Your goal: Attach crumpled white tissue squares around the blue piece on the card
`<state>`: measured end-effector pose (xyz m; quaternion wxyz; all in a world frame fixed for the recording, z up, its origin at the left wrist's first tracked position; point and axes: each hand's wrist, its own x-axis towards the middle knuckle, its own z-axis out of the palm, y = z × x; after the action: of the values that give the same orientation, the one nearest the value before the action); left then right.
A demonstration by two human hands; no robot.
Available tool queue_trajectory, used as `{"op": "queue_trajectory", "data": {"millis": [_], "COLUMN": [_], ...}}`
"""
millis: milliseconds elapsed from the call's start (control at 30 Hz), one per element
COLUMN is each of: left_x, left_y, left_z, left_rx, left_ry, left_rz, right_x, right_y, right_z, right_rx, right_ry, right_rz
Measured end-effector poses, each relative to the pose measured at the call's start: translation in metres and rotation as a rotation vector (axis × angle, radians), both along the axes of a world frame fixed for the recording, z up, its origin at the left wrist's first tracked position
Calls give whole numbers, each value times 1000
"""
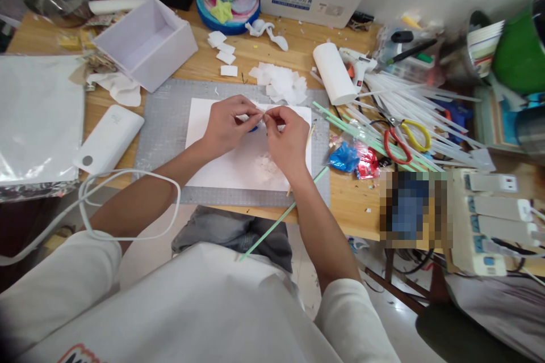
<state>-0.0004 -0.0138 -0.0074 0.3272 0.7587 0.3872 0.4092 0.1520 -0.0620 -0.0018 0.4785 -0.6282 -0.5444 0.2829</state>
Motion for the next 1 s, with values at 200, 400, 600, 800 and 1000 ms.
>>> {"op": "queue_trajectory", "data": {"millis": [200, 400, 600, 800, 1000], "left_x": [0, 2, 3, 3, 3], "left_y": [0, -2, -1, -2, -2], "left_z": [-3, -1, -1, 0, 3], "left_rx": [21, -32, -88, -105, -128], "left_ry": [-24, -55, -97, -90, -96], "left_rz": [-17, 29, 33, 44, 42], "right_x": [0, -1, -2, -2, -2], "right_y": [-1, -1, -1, -1, -1], "right_z": [2, 2, 5, 6, 8], "right_rx": [-4, -25, -28, -36, -53], "right_ry": [-35, 10, 75, 128, 191], "right_rz": [15, 13, 7, 6, 12]}}
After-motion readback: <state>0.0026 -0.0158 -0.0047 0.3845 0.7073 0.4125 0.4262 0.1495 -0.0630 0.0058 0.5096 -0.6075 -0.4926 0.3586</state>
